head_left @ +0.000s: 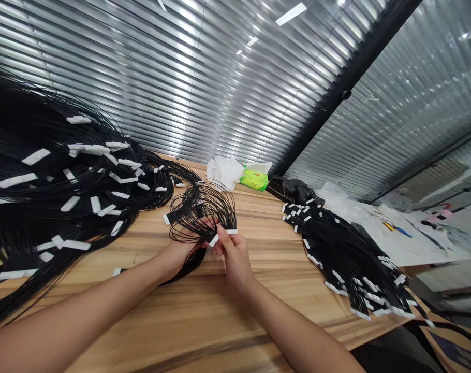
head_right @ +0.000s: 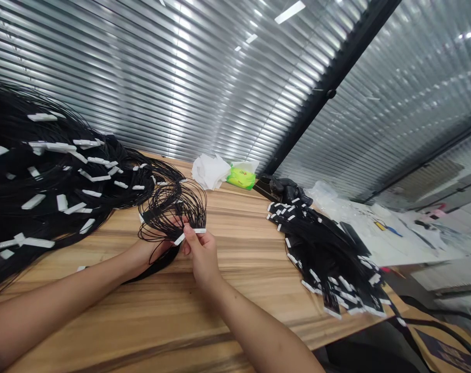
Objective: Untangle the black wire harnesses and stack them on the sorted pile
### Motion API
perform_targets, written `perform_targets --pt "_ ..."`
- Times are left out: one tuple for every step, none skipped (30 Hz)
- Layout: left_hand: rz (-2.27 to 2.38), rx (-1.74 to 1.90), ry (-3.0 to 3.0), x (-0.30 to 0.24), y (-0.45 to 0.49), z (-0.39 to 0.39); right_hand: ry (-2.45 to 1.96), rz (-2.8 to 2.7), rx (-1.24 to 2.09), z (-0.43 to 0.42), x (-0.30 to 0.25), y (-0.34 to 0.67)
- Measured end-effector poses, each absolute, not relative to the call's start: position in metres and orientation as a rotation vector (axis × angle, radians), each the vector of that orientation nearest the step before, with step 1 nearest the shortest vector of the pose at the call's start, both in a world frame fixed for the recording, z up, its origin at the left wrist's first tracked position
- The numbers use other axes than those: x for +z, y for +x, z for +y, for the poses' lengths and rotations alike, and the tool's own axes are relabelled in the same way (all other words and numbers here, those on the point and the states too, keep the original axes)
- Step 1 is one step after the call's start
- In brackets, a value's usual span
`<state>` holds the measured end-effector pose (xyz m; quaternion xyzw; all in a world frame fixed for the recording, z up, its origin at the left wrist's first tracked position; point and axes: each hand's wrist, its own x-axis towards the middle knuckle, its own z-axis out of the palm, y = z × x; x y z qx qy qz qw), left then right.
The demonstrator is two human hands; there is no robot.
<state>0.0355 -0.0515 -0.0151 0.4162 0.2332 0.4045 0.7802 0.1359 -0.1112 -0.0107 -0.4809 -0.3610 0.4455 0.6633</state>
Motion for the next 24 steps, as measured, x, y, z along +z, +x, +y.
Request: perform_targets --pt "0.515 0.883 0.922 -0.013 0.035 -0.052 -1.084 -0.812 0.996 -0.111 -0.01 0.136" --pt "0.519 0.879 0.94 -0.012 0.035 -0.053 -1.081 -0.813 0.996 -0.111 -0.01 0.136" --pt "0.515 0.864 0.952 -0.01 0.035 -0.054 -1.078 -0.817 1.005 -0.111 -0.011 0.136" --pt "0.504 0.844 0.962 -0.009 0.035 -0.055 -1.074 -0.821 1.02 -0.111 -0.011 0.136" --pt "0.498 0.839 0.974 -0.008 0.035 -0.055 -1.072 -0.826 1.038 -0.111 -0.011 0.136" --pt "0.499 0.85 0.987 -0.008 0.035 -0.055 -1.072 -0.829 1.053 -0.111 -0.012 0.136" --pt "0.506 0.872 1.002 -0.008 0.035 -0.055 -1.071 -0.829 1.055 -0.111 -0.012 0.136" --pt "0.514 0.893 1.024 -0.01 0.035 -0.054 -1.07 -0.825 1.047 -0.111 -0.012 0.136" --pt "0.517 0.904 1.054 -0.012 0.035 -0.053 -1.064 -0.817 1.032 -0.111 -0.012 0.136" --pt "0.515 0.901 1.085 -0.014 0.035 -0.052 -1.055 -0.806 1.012 -0.111 -0.012 0.137" --pt "0.512 0.886 1.113 -0.015 0.036 -0.051 -1.045 -0.793 0.989 -0.111 -0.011 0.138" --pt "0.513 0.864 1.137 -0.017 0.036 -0.05 -1.036 -0.777 0.963 -0.111 -0.011 0.138" --pt "0.518 0.842 1.154 -0.018 0.036 -0.05 -1.029 -0.76 0.94 -0.111 -0.011 0.139" --pt "0.528 0.826 1.165 -0.019 0.035 -0.05 -1.026 -0.745 0.923 -0.111 -0.01 0.14" --pt "0.542 0.821 1.169 -0.018 0.035 -0.05 -1.027 -0.735 0.908 -0.111 -0.01 0.14" --pt "0.554 0.823 1.171 -0.018 0.035 -0.05 -1.031 -0.728 0.899 -0.111 -0.01 0.14" --pt "0.562 0.836 1.166 -0.016 0.035 -0.051 -1.033 -0.728 0.903 -0.111 -0.01 0.139" --pt "0.562 0.859 1.144 -0.015 0.034 -0.051 -1.035 -0.734 0.919 -0.111 -0.011 0.139" --pt "0.558 0.886 1.109 -0.013 0.034 -0.052 -1.037 -0.747 0.943 -0.111 -0.011 0.138" --pt "0.551 0.906 1.067 -0.011 0.033 -0.052 -1.039 -0.762 0.975 -0.111 -0.011 0.137" --pt "0.54 0.918 1.022 -0.01 0.033 -0.052 -1.039 -0.779 1.011 -0.111 -0.012 0.136" --pt "0.527 0.922 0.977 -0.009 0.033 -0.051 -1.041 -0.795 1.049 -0.111 -0.012 0.135" --pt "0.512 0.919 0.934 -0.009 0.033 -0.051 -1.043 -0.81 1.085 -0.111 -0.013 0.135" --pt "0.495 0.907 0.895 -0.009 0.034 -0.051 -1.045 -0.819 1.118 -0.111 -0.013 0.134"
